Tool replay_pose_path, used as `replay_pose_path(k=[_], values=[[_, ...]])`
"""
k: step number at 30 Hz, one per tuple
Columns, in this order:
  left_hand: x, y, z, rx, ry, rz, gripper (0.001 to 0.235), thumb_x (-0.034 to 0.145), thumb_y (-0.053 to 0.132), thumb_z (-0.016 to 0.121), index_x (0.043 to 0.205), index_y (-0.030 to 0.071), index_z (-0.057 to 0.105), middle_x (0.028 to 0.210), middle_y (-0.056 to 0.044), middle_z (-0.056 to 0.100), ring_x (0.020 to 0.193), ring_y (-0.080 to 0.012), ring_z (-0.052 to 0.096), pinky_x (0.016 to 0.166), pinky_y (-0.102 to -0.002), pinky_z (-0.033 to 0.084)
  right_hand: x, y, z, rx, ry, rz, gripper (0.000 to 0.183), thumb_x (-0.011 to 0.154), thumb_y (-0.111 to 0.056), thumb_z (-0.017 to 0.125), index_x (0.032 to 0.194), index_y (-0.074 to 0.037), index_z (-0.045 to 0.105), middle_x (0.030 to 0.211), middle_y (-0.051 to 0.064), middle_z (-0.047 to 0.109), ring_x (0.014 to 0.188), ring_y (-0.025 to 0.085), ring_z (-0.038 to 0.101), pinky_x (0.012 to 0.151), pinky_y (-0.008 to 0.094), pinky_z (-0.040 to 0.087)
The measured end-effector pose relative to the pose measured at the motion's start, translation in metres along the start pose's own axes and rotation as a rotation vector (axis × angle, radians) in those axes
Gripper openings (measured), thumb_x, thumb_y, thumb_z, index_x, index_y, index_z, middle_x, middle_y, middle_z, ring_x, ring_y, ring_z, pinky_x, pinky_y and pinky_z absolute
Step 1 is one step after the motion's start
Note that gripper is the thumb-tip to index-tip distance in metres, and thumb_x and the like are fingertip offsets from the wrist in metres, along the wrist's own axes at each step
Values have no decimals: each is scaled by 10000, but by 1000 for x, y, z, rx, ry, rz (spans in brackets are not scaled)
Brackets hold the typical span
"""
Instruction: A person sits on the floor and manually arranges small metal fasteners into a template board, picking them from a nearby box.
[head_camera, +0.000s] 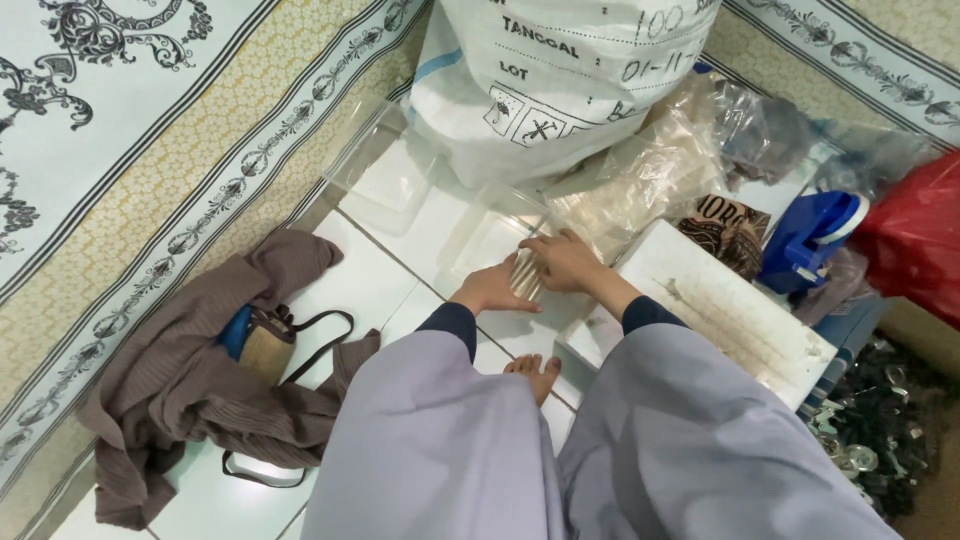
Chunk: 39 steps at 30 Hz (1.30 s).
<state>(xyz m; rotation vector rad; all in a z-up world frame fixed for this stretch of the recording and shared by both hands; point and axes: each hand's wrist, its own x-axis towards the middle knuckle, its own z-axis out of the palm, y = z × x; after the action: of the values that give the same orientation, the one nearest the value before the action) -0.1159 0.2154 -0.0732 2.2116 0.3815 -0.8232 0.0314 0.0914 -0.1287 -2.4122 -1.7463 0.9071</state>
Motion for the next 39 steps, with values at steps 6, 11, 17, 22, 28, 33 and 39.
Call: replay_pose_path(k=[6, 11, 17, 22, 28, 33, 39], values=[[33, -21, 29, 60, 88, -53, 1249, 637, 918, 575, 1504, 35, 398, 1261, -210, 684, 1199, -361, 658, 994, -483, 539, 8, 22, 23, -79, 7, 26, 686, 909, -203, 570, 1560, -125, 369, 1344, 186, 649, 1348, 306, 573, 1242, 525, 204], [43, -29, 36, 98, 140, -40, 1136, 637, 876, 623, 1378, 21, 516, 1136, -210, 726, 1092, -372, 708, 894, -478, 570, 8, 22, 31, -103, 20, 22, 637, 919, -213, 538, 1538, -130, 408, 1118, 165, 755, 1172, 308, 692, 1249, 551, 177], [48, -32, 47, 107, 177, -30, 1162, 666, 841, 621, 1433, -16, 458, 1152, -236, 715, 1095, -383, 706, 876, -490, 577, 8, 23, 33, -62, 62, 37, 606, 917, -195, 556, 1514, -167, 456, 1166, 152, 753, 1160, 280, 707, 1261, 537, 177], [20, -10, 28, 86, 230, -7, 1207, 681, 813, 642, 1486, -50, 390, 1228, -266, 677, 1141, -399, 680, 912, -506, 566, -10, 6, 9, 26, 205, -10, 592, 919, -96, 569, 1502, -99, 469, 1357, 202, 654, 1242, 308, 655, 1238, 501, 257], [16, -9, 34, 50, 272, 28, 1046, 813, 711, 585, 1455, -101, 429, 1159, -281, 709, 1090, -399, 705, 903, -490, 561, -12, 14, 33, 71, 236, 8, 602, 940, -76, 525, 1533, -112, 426, 1252, 182, 712, 1199, 293, 679, 1253, 531, 210], [37, -18, 53, 87, 318, 20, 926, 843, 610, 603, 1427, -94, 462, 1099, -263, 730, 1019, -369, 732, 851, -465, 583, -11, 14, 54, 52, 257, -7, 558, 935, -83, 538, 1488, -87, 472, 1409, 202, 623, 1278, 317, 627, 1251, 600, 171], [32, -12, 53, 124, 379, 44, 930, 814, 580, 613, 1449, -82, 455, 1209, -285, 691, 1109, -378, 702, 881, -464, 573, -22, 6, 46, 48, 269, -3, 576, 930, -121, 560, 1498, -118, 462, 1470, 186, 572, 1348, 319, 570, 1225, 641, 187]])
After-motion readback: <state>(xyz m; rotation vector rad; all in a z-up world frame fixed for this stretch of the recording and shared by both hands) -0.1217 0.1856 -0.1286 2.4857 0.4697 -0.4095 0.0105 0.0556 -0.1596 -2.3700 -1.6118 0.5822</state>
